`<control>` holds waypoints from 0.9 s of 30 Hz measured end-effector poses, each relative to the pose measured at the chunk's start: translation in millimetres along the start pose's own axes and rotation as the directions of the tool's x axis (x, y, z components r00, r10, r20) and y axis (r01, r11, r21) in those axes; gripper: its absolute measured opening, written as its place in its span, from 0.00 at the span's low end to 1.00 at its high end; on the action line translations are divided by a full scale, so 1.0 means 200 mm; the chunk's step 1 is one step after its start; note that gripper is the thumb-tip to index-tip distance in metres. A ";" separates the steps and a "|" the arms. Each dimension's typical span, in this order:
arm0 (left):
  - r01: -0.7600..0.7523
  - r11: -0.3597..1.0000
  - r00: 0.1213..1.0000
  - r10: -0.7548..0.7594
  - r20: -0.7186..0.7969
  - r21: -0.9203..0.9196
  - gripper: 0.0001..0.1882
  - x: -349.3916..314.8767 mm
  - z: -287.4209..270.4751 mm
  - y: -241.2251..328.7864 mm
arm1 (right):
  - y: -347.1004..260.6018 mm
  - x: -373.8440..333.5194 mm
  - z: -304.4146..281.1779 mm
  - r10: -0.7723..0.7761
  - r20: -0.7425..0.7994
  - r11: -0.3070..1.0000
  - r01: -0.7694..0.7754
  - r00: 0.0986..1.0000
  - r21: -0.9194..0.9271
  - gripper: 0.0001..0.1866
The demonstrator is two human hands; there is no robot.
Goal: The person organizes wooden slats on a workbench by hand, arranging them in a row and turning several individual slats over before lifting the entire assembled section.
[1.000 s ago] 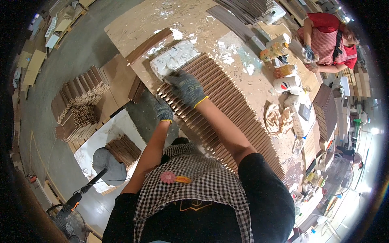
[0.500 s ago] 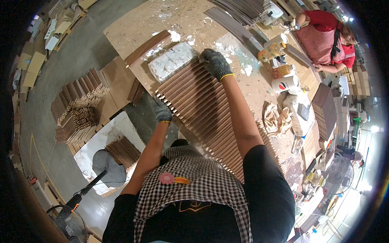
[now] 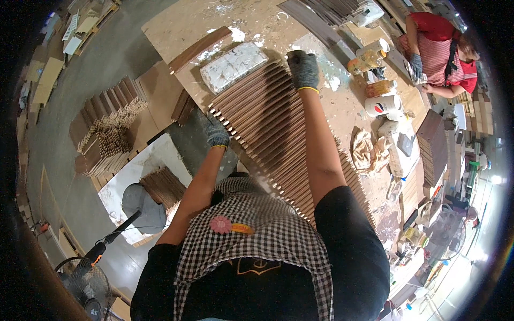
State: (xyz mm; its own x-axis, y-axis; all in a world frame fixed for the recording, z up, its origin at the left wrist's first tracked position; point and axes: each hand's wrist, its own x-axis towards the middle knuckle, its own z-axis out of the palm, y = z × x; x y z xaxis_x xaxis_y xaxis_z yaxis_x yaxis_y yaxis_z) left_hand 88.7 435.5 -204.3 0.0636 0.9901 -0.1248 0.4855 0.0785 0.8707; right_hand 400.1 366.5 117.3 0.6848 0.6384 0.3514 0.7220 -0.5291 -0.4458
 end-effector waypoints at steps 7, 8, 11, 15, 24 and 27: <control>-0.148 0.712 0.876 -0.227 0.425 0.686 0.38 -0.14 -0.35 0.60 | -0.47 -0.65 -0.11 -0.370 0.164 0.886 0.294 0.914 0.359 0.15; 0.021 0.956 0.939 -0.119 0.323 0.292 0.37 -0.16 -0.42 0.70 | -0.58 -0.72 -0.15 -0.330 0.310 0.904 0.205 0.891 0.375 0.15; 0.088 0.968 0.995 -0.073 0.073 -0.235 0.35 -0.18 -0.51 0.81 | -0.72 -0.80 -0.14 -0.445 0.351 0.861 0.286 0.824 0.421 0.14; 0.053 0.981 0.996 -0.064 -0.057 -0.185 0.34 -0.15 -0.54 0.77 | -0.75 -0.73 -0.15 -0.415 0.414 0.904 0.317 0.810 0.286 0.14; 0.095 0.984 0.995 -0.100 -0.021 -0.151 0.30 -0.20 -0.54 0.86 | -0.63 -0.71 -0.09 -0.326 0.407 0.945 0.291 0.853 0.146 0.14; 0.041 0.999 0.993 -0.038 0.111 -0.031 0.31 -0.25 -0.51 0.96 | -0.57 -0.72 -0.14 -0.373 0.343 0.924 0.313 0.862 0.220 0.14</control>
State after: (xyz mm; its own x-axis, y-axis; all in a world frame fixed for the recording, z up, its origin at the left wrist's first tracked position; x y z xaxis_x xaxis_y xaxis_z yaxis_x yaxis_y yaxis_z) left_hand 89.8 413.1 16.5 0.1418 0.9674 -0.2098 0.4608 0.1230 0.8789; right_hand 220.8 318.8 141.3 0.2866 0.9397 0.1866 0.8596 -0.1663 -0.4831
